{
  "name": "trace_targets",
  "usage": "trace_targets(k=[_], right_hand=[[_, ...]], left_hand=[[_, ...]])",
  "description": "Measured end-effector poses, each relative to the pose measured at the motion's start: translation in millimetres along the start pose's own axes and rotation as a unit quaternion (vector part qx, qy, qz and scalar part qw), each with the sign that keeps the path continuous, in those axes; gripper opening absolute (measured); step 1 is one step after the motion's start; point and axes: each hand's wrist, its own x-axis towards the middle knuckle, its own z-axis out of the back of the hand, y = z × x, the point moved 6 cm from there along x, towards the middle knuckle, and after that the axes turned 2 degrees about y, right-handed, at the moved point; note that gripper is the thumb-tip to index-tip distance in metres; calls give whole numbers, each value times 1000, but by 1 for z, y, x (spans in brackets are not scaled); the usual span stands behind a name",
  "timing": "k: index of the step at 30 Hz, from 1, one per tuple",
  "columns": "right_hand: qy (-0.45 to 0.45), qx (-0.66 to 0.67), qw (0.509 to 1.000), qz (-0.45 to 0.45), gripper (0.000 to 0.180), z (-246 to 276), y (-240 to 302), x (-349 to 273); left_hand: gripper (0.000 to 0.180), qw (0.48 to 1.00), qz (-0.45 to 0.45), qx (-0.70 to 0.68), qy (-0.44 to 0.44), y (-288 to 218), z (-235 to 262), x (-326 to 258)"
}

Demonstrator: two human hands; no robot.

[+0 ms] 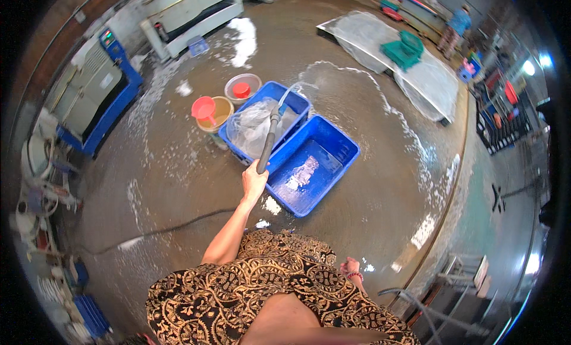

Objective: The person uses a high-pressure water hose to wash the floor and equipment in a factory. They spray water on the floor, around machinery, and into containers, moving around the workspace to cover different areas.

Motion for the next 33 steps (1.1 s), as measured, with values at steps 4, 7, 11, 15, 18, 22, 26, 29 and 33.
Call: trace_targets(k=[4,7,11,15,18,22,26,29,33], right_hand=[[7,-34,999,6,24,-8,14,16],[20,-55,998,-7,24,-26,26,26],[37,-101,994,0,21,-68,53,37],[50,-139,988,49,19,-138,101,35],[67,-133,984,96,23,-206,132,20],[97,-158,975,121,29,-308,148,-14],[161,-189,958,144,31,-404,137,-43],[174,-223,947,150,31,-446,120,-57],[131,-437,871,184,26,-462,111,-67]], left_hand=[[22,999,5,-3,-54,12,35,2],[20,994,7,-7,-106,25,75,6],[18,985,46,-73,-146,50,123,21],[16,976,7,-106,-187,62,179,59],[16,974,9,-121,-193,76,216,98],[16,969,-8,-128,-212,92,262,146],[14,966,-1,-158,-203,104,311,178],[14,967,27,-175,-184,106,342,190],[15,971,-17,-149,-188,93,367,223]])
